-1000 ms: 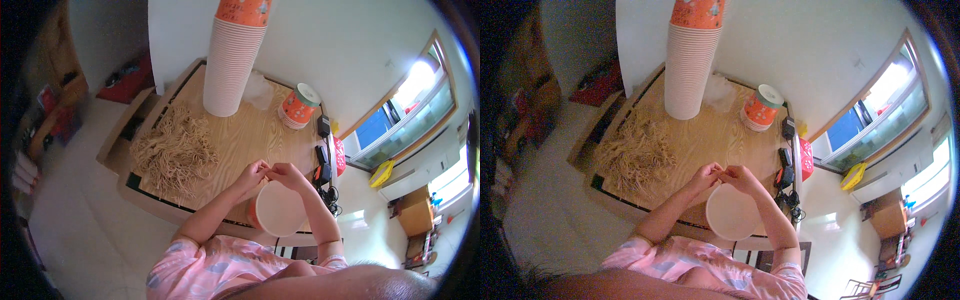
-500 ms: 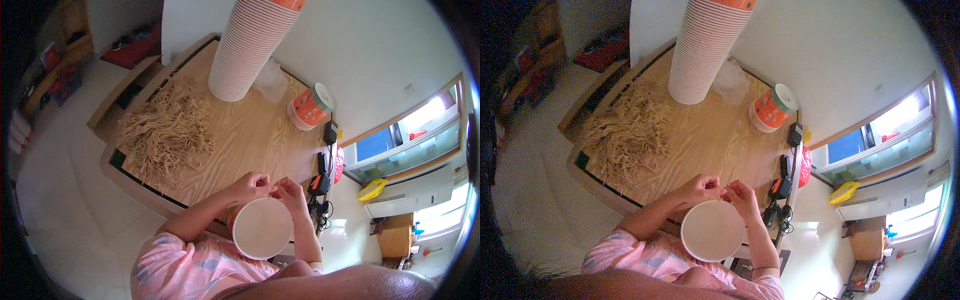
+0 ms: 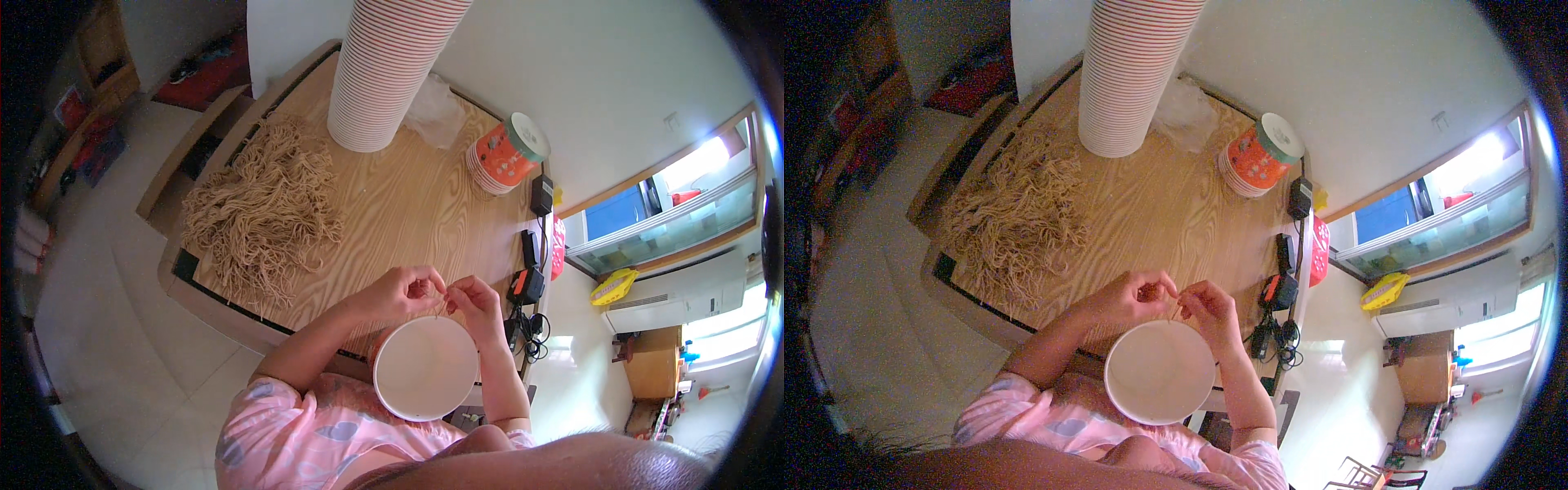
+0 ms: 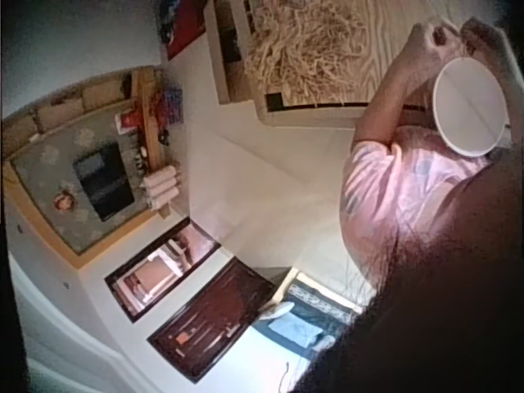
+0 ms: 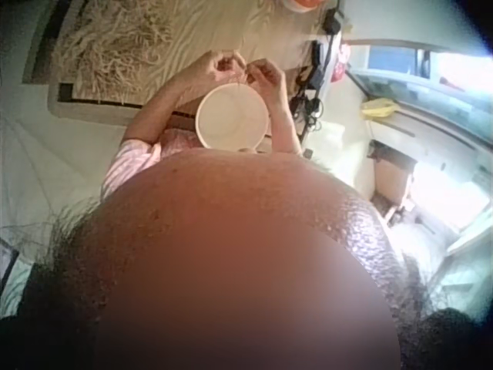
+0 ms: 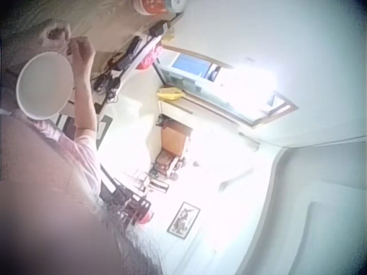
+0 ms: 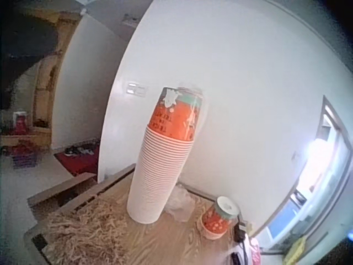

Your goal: Threading a thin decorative string through small pre-punched holes in the rim of a paper bowl.

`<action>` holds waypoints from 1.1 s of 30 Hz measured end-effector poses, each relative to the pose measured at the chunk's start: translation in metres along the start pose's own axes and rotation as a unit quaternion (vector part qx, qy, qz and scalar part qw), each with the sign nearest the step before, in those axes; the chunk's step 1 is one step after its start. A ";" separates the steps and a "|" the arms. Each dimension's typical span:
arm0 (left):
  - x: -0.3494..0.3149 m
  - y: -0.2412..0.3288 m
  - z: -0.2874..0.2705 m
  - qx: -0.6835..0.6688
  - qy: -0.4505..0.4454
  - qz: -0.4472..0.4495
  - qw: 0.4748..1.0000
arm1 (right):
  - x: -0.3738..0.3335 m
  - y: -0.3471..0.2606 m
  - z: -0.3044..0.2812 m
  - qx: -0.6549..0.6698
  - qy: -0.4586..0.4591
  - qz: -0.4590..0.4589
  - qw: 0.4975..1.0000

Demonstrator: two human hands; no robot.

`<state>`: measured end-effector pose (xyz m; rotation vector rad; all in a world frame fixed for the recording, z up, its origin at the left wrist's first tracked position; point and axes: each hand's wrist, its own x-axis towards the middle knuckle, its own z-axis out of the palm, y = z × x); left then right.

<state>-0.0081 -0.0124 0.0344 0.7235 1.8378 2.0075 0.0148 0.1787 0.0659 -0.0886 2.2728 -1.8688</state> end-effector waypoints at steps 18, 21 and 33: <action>0.006 -0.013 0.020 0.056 0.076 -0.009 0.995 | 0.017 -0.007 -0.015 -0.149 0.007 0.057 0.987; 0.005 -0.014 0.020 0.057 0.085 -0.006 0.995 | 0.015 -0.020 -0.012 -0.201 -0.049 0.055 0.977; -0.001 -0.011 0.018 0.085 0.109 0.010 0.990 | 0.011 -0.036 -0.028 -0.105 -0.123 -0.030 0.986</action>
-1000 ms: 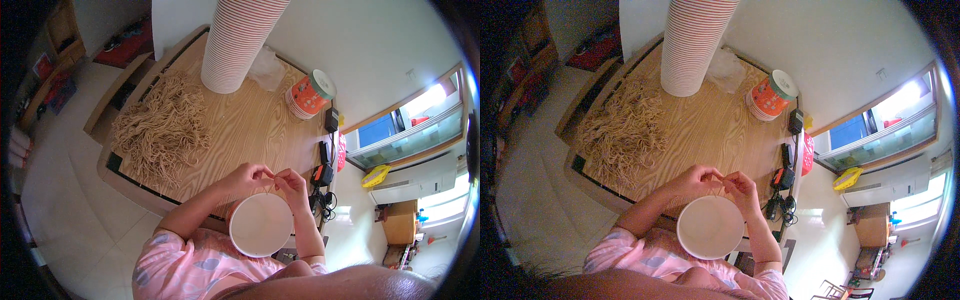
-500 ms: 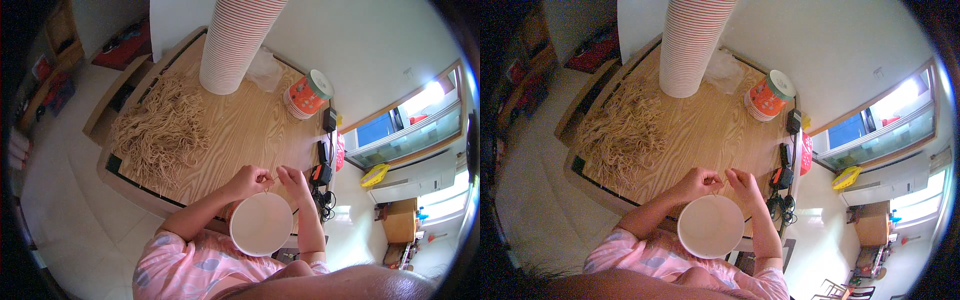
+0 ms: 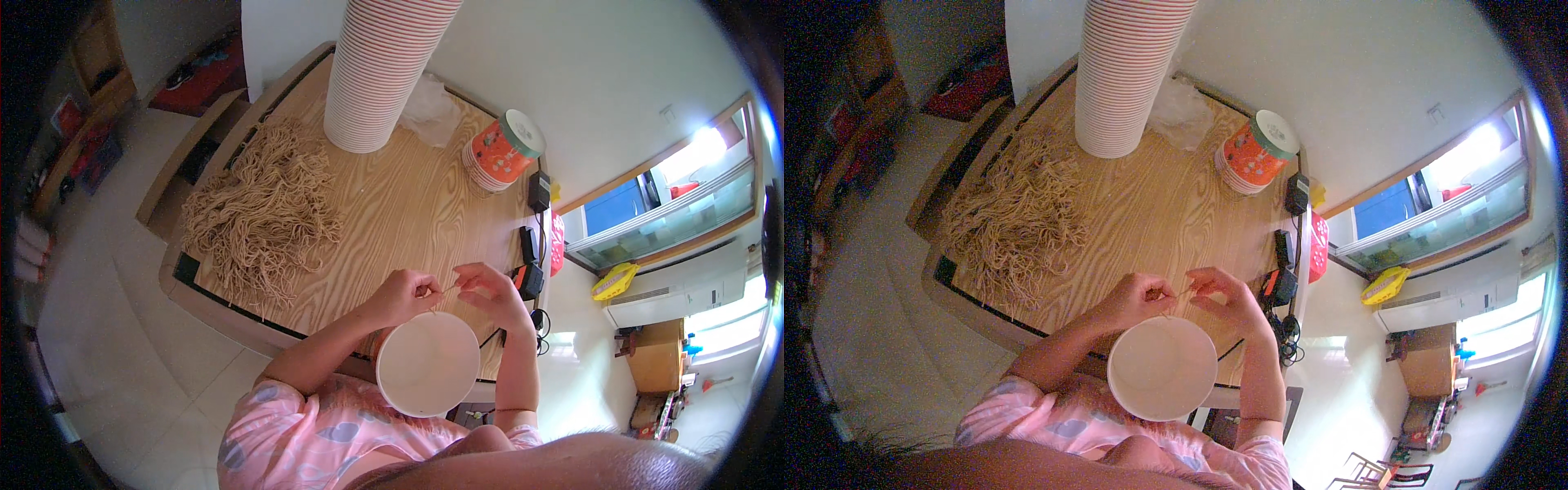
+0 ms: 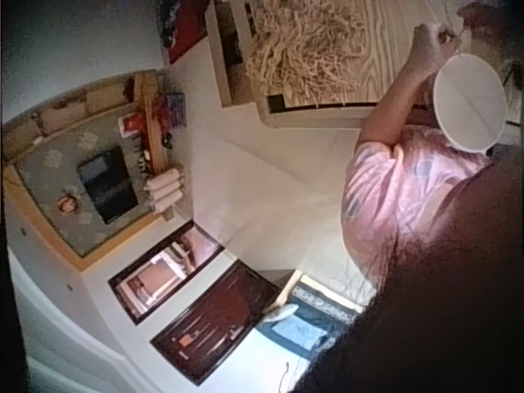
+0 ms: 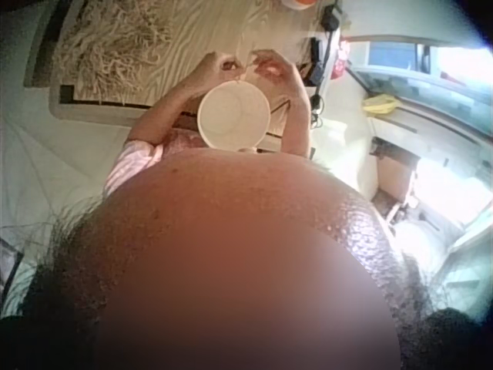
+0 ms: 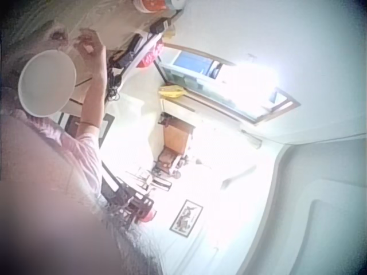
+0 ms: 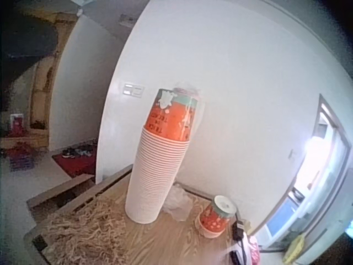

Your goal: Threading a thin decorative string through small pre-punched holes in the rim of a paper bowl.

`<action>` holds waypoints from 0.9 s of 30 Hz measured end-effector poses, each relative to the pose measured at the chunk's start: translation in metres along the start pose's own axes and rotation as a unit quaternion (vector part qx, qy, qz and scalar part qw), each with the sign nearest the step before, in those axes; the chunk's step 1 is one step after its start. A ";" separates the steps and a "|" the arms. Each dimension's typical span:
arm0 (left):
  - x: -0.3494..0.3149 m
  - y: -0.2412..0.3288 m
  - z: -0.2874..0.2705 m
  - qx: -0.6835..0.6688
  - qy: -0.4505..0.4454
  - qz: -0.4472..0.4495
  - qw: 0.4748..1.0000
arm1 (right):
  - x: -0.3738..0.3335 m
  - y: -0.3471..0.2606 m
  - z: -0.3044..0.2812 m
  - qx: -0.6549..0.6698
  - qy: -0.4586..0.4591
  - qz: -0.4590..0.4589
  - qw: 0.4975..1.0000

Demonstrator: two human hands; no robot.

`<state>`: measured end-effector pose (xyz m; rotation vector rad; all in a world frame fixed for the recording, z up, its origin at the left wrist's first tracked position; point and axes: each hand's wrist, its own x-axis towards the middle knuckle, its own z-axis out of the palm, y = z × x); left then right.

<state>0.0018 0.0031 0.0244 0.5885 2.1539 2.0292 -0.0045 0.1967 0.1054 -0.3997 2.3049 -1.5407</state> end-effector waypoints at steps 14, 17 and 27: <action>0.002 0.008 0.002 -0.008 -0.026 -0.031 0.999 | 0.000 0.013 0.009 -0.217 0.031 0.028 0.975; 0.002 0.006 0.004 -0.022 -0.016 -0.024 0.999 | 0.000 0.014 0.011 -0.207 0.036 0.036 0.977; 0.000 0.018 -0.017 -0.138 -0.021 -0.043 0.989 | -0.001 0.025 0.011 -0.032 0.039 0.004 0.999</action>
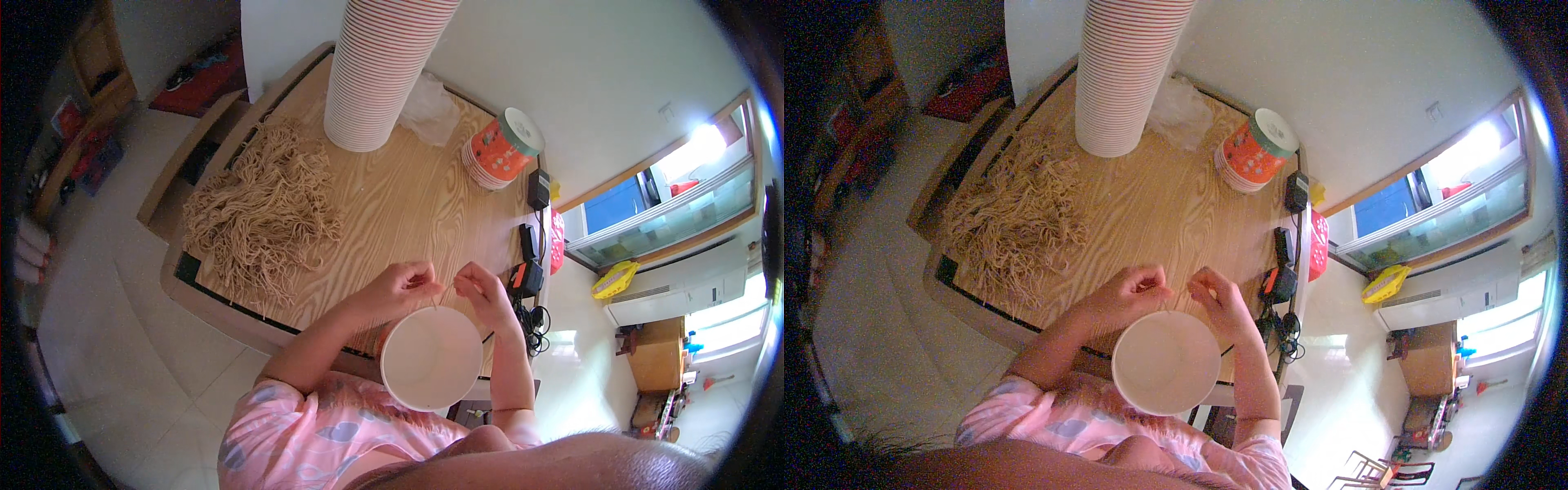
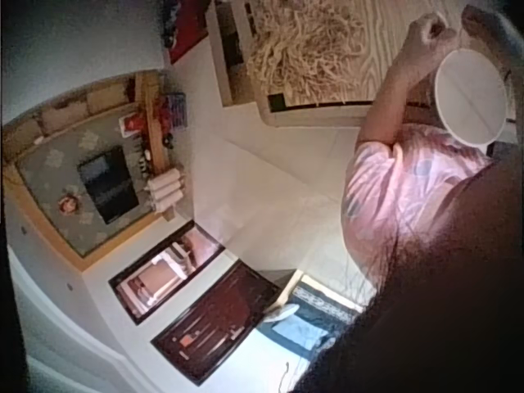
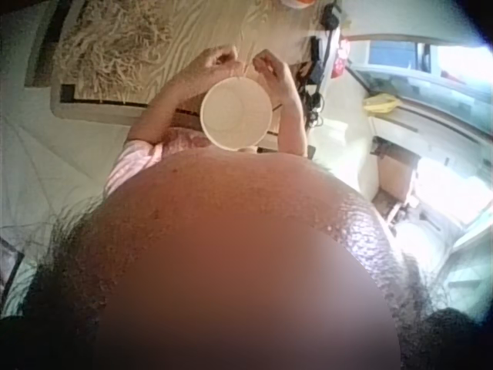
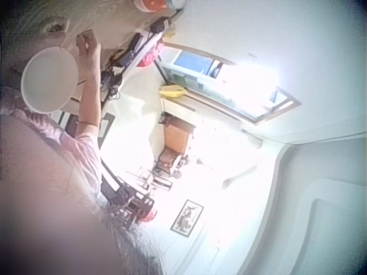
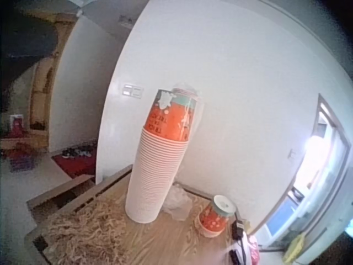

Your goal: Threading a thin decorative string through small pre-punched holes in the rim of a paper bowl.

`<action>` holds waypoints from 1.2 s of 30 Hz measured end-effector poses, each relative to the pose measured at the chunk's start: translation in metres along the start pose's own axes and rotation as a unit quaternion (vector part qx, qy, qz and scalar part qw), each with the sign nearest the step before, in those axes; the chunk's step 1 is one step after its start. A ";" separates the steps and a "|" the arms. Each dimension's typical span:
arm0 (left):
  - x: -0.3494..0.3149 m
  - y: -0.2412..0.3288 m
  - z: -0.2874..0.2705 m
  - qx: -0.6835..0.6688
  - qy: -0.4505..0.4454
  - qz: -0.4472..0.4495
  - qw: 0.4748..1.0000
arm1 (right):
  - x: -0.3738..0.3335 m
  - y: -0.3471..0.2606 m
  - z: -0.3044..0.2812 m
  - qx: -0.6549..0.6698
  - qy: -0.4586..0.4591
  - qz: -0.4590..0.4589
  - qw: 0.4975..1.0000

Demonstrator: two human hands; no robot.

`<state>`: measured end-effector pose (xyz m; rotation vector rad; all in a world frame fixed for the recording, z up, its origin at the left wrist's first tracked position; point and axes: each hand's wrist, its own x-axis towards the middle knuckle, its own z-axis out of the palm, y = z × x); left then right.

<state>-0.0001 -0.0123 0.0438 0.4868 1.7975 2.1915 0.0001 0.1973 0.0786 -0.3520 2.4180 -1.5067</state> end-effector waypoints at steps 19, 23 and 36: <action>0.006 -0.004 0.001 0.267 -0.079 0.145 0.950 | -0.013 -0.014 0.017 -0.140 0.071 0.000 0.988; 0.006 -0.014 0.002 0.155 -0.092 0.087 0.980 | -0.018 -0.021 0.022 -0.167 0.102 -0.016 0.981; 0.004 0.003 0.001 0.292 -0.076 0.134 0.944 | -0.020 -0.018 0.024 -0.101 0.155 -0.040 0.982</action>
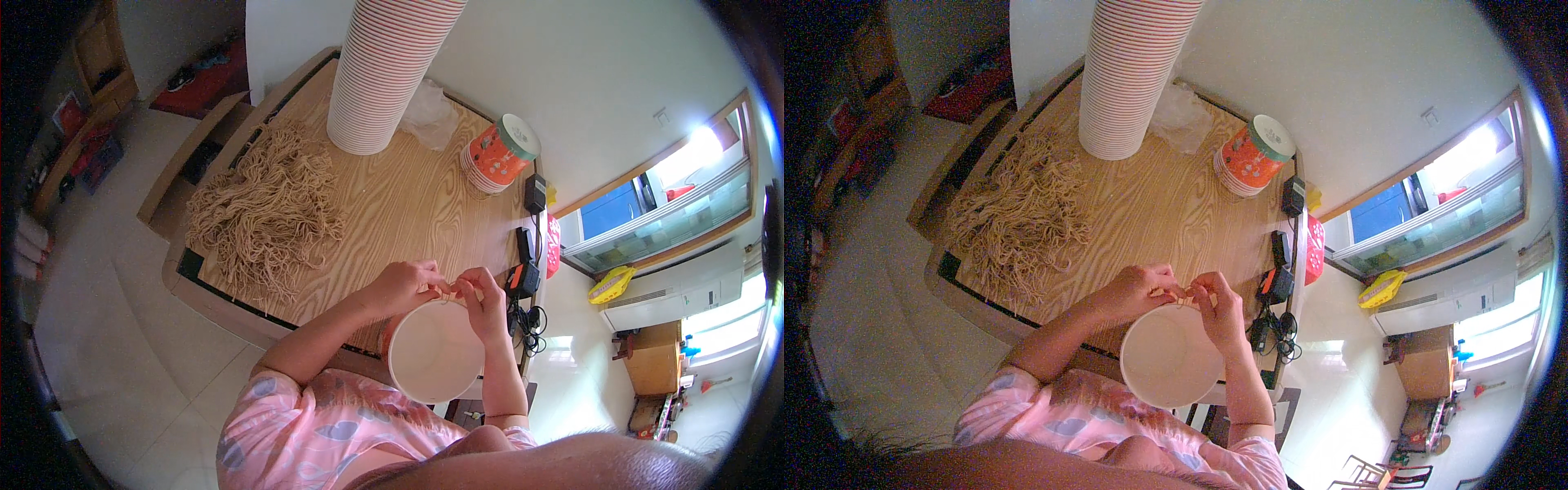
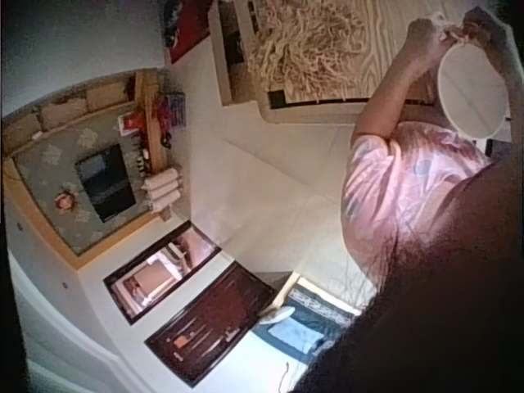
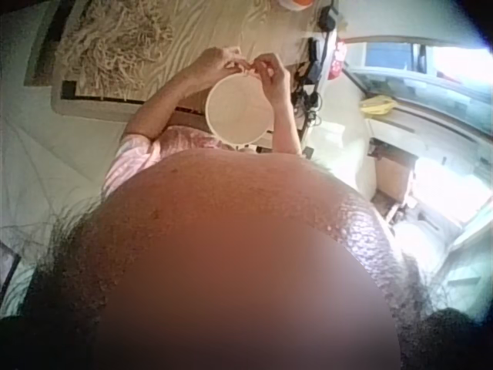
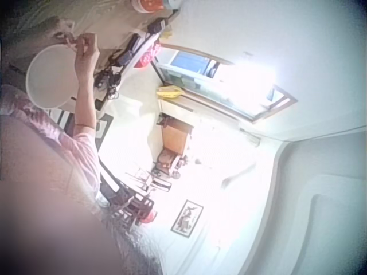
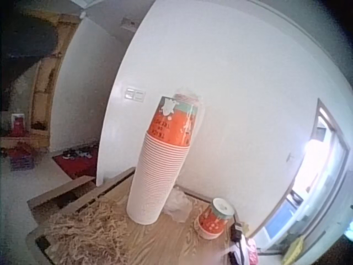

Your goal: Threading a thin decorative string through small pre-punched holes in the rim of a paper bowl.

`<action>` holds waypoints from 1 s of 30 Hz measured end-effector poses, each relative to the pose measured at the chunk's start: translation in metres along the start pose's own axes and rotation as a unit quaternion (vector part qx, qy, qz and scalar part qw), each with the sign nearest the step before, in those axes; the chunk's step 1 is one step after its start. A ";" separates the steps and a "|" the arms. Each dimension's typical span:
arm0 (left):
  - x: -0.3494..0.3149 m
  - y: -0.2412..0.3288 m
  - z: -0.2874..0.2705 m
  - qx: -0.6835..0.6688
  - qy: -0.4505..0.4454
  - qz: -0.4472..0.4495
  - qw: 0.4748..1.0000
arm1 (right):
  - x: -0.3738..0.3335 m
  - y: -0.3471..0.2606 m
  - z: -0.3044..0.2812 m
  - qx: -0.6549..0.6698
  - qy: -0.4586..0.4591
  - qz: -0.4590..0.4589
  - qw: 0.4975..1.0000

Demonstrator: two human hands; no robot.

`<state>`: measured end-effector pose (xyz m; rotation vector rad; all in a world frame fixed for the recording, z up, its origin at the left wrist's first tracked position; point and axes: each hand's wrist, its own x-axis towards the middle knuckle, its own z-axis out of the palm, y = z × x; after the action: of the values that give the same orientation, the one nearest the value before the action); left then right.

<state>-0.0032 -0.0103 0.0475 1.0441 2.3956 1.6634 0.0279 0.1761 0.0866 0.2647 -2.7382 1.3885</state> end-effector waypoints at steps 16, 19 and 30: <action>0.017 0.011 0.000 -0.197 0.025 -0.116 0.973 | 0.001 -0.008 -0.003 -0.067 0.003 -0.036 0.997; 0.022 -0.007 0.009 -0.233 0.039 -0.123 0.964 | -0.003 -0.025 0.000 -0.168 0.068 -0.162 0.970; 0.024 -0.021 0.020 -0.320 0.049 -0.157 0.933 | -0.014 -0.017 0.004 -0.260 0.023 -0.148 0.954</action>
<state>-0.0243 0.0151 0.0290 0.4527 1.7116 2.1582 0.0450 0.1652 0.0957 0.5649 -2.7510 0.5668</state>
